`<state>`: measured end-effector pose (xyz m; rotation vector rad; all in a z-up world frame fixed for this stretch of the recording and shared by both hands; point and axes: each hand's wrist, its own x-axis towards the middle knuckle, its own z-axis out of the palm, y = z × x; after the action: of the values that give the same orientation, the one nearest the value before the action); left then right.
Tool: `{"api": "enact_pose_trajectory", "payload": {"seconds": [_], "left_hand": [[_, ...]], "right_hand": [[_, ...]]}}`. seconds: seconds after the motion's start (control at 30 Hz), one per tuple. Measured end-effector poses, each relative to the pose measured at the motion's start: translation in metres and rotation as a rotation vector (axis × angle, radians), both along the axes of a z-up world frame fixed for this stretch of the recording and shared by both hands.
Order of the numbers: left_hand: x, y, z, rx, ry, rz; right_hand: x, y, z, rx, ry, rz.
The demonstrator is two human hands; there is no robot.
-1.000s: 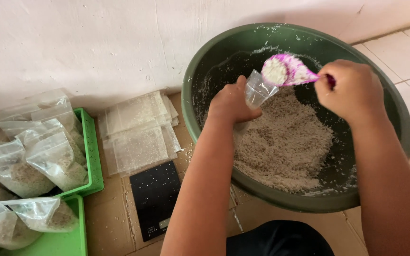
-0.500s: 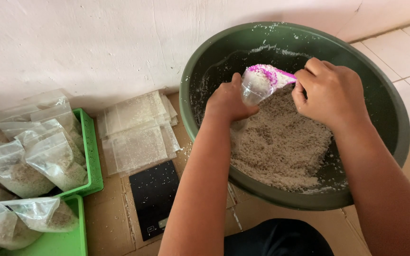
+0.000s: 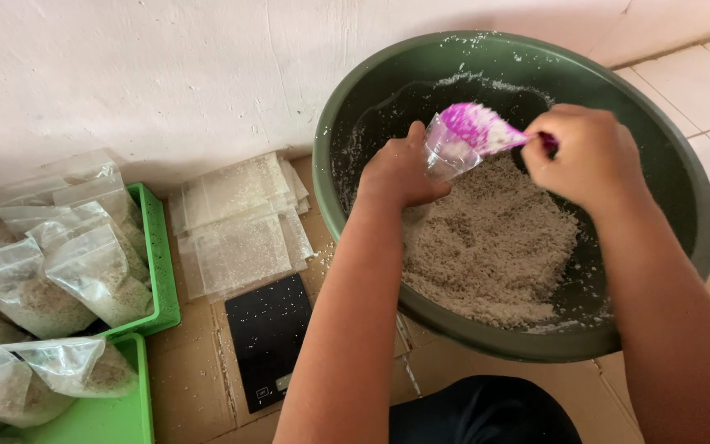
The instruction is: A person is manually filling small plastic bags with a white granular substance from a large tub and weighing them on a digital scale to ensure consistent portions.
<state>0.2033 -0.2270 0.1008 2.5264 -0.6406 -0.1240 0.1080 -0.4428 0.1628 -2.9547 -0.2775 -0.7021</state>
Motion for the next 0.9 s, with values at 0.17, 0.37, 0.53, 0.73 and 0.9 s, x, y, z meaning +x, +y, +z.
{"api": "enact_pose_trajectory", "payload": {"seconds": [0.17,0.37,0.53,0.73,0.9], "left_hand": [[-0.004,0.000,0.006,-0.028,-0.012,0.013],[-0.012,0.004,0.021,-0.066,0.010,0.033],[-0.007,0.001,0.012,0.017,-0.049,0.018],[-0.005,0.001,0.015,0.045,-0.012,0.044],[0.007,0.002,0.001,-0.236,0.051,0.125]], "right_hand": [[0.002,-0.038,-0.015,0.058,-0.070,-0.124],[0.006,-0.015,-0.002,-0.089,0.482,-0.464],[0.004,-0.028,-0.009,-0.168,0.015,-0.354],[0.017,-0.023,-0.025,-0.122,0.702,-0.534],[0.028,-0.023,-0.068,-0.018,0.845,-0.241]]}}
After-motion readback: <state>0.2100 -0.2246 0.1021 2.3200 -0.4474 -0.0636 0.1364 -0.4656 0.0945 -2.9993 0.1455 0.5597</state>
